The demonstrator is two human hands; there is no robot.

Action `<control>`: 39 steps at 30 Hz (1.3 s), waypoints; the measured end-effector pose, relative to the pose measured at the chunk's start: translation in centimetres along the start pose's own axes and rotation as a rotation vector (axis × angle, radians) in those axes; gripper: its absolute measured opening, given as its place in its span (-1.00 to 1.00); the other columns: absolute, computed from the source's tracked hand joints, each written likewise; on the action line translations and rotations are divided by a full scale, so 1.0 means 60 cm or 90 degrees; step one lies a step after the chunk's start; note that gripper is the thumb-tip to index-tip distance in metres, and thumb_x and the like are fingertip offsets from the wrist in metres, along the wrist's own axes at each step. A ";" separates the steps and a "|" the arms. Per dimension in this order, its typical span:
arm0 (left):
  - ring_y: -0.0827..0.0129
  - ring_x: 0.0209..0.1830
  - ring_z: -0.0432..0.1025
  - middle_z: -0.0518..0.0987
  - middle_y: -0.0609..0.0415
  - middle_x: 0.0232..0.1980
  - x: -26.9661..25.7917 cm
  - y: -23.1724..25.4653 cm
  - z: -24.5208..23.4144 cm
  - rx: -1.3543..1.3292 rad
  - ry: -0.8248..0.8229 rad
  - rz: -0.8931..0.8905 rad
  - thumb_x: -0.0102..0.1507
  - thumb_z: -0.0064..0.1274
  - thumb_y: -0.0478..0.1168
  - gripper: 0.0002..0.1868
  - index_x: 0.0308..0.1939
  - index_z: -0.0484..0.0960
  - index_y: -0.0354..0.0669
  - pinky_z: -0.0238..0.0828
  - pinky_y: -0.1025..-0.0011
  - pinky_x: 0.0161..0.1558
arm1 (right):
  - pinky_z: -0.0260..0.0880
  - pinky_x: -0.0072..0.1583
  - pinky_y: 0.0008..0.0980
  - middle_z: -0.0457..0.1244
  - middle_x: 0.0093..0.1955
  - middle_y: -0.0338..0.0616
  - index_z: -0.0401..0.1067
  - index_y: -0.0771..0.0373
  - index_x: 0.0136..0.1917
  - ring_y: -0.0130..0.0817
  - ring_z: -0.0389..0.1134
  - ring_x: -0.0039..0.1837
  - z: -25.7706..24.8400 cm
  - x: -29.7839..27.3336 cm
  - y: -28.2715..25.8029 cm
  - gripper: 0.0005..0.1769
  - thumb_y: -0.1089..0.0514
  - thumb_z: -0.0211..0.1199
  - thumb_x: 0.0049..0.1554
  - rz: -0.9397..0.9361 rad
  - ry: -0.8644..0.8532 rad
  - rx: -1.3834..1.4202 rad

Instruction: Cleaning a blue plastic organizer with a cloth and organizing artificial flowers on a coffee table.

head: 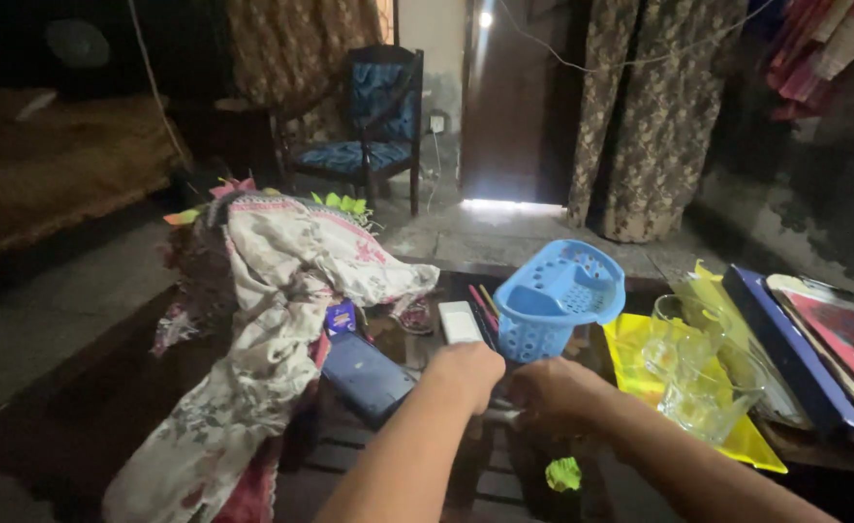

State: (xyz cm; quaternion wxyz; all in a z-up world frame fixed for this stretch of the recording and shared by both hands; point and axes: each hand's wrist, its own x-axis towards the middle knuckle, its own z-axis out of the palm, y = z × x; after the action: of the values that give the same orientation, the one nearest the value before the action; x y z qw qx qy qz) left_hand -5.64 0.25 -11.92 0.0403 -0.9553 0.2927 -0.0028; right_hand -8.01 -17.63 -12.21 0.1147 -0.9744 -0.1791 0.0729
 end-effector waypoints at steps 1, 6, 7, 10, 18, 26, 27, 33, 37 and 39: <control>0.01 0.07 0.58 0.69 -0.17 0.01 -0.010 0.009 -0.022 -0.002 -0.002 0.004 0.07 0.29 -0.32 -0.72 -0.13 0.78 -0.19 0.56 0.13 0.04 | 0.49 0.06 -0.12 0.43 -0.07 -0.08 0.53 0.11 -0.06 -0.12 0.48 0.02 0.000 0.000 0.013 -0.59 -0.11 0.46 -0.12 0.004 -0.002 0.001; 0.04 0.12 0.55 0.65 -0.15 0.05 -0.041 0.027 -0.076 -0.004 -0.062 -0.039 -0.04 0.42 -0.28 -0.59 -0.11 0.75 -0.17 0.53 0.15 0.08 | 0.48 0.10 -0.02 0.37 0.03 0.00 0.51 0.05 0.03 0.01 0.43 0.12 -0.021 -0.001 0.065 -0.59 -0.10 0.45 -0.06 0.102 0.071 -0.152; 0.04 0.12 0.55 0.65 -0.15 0.05 -0.029 0.014 -0.056 0.001 -0.061 -0.043 -0.04 0.42 -0.28 -0.59 -0.11 0.75 -0.17 0.53 0.15 0.08 | 0.48 0.10 -0.02 0.37 0.03 0.00 0.51 0.05 0.03 0.01 0.43 0.12 -0.024 -0.002 0.067 -0.59 -0.10 0.45 -0.06 0.099 0.074 -0.150; 0.02 0.09 0.58 0.68 -0.16 0.02 -0.002 -0.026 -0.009 -0.031 0.042 -0.040 0.04 0.31 -0.33 -0.70 -0.13 0.77 -0.16 0.56 0.12 0.04 | 0.47 0.13 -0.05 0.42 0.01 -0.06 0.54 0.05 -0.02 -0.04 0.46 0.10 -0.019 -0.002 0.075 -0.65 -0.13 0.40 -0.01 0.135 0.090 -0.169; -0.13 0.37 0.27 0.39 -0.16 0.35 -0.104 -0.068 -0.076 -0.024 -0.071 -0.401 0.22 0.25 -0.09 -0.50 0.22 0.57 -0.13 0.39 -0.27 0.13 | 0.43 0.12 0.01 0.33 0.01 0.01 0.45 0.18 -0.10 0.05 0.37 0.17 0.016 0.018 -0.068 -0.79 0.08 0.31 0.00 -0.105 0.237 -0.169; -0.07 0.46 0.32 0.46 -0.17 0.40 -0.091 -0.125 0.016 -0.097 -0.168 -0.364 0.16 0.25 -0.09 -0.42 0.24 0.61 -0.19 0.24 -0.07 0.40 | 0.42 0.12 0.03 0.28 0.06 0.00 0.45 0.21 -0.01 0.02 0.31 0.23 0.018 0.048 -0.192 -0.75 0.08 0.26 0.05 -0.137 0.171 -0.203; -0.12 0.47 0.29 0.45 -0.20 0.41 -0.090 -0.124 0.017 -0.105 -0.155 -0.364 0.15 0.26 -0.12 -0.43 0.23 0.62 -0.21 0.17 -0.10 0.42 | 0.40 0.13 0.04 0.28 0.05 -0.01 0.46 0.19 0.00 0.00 0.31 0.23 0.018 0.051 -0.199 -0.73 0.04 0.26 0.07 -0.135 0.176 -0.227; -0.11 0.48 0.28 0.49 -0.24 0.37 -0.063 -0.122 0.032 -0.115 -0.095 -0.314 0.13 0.25 -0.12 -0.48 0.15 0.68 -0.21 0.03 -0.17 0.50 | 0.43 0.16 -0.02 0.28 0.13 -0.03 0.47 0.16 0.04 -0.03 0.29 0.30 0.033 0.069 -0.167 -0.68 0.00 0.28 0.06 -0.073 0.141 -0.204; -0.08 0.45 0.24 0.41 -0.33 0.37 -0.029 -0.121 0.058 -0.145 -0.060 -0.277 0.14 0.32 -0.07 -0.40 0.19 0.60 -0.30 -0.01 -0.03 0.49 | 0.43 0.19 -0.04 0.27 0.16 -0.04 0.43 0.19 0.07 -0.04 0.29 0.32 0.041 0.070 -0.143 -0.62 -0.05 0.29 0.07 -0.024 0.130 -0.193; 0.03 0.34 0.42 0.59 -0.18 0.24 0.002 -0.130 0.084 -0.100 -0.004 -0.204 0.12 0.26 -0.11 -0.58 0.02 0.73 -0.20 0.30 0.12 0.38 | 0.46 0.12 0.00 0.26 0.18 0.01 0.41 0.20 0.12 0.02 0.29 0.30 0.065 0.092 -0.109 -0.63 0.06 0.26 0.06 -0.093 0.173 -0.194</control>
State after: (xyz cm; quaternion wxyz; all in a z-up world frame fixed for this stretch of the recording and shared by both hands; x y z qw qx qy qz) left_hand -1.01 7.00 -16.32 -0.0346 -0.9900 0.1359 0.0164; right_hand -5.76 -8.89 -14.91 -0.0060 -0.9658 -0.2410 -0.0959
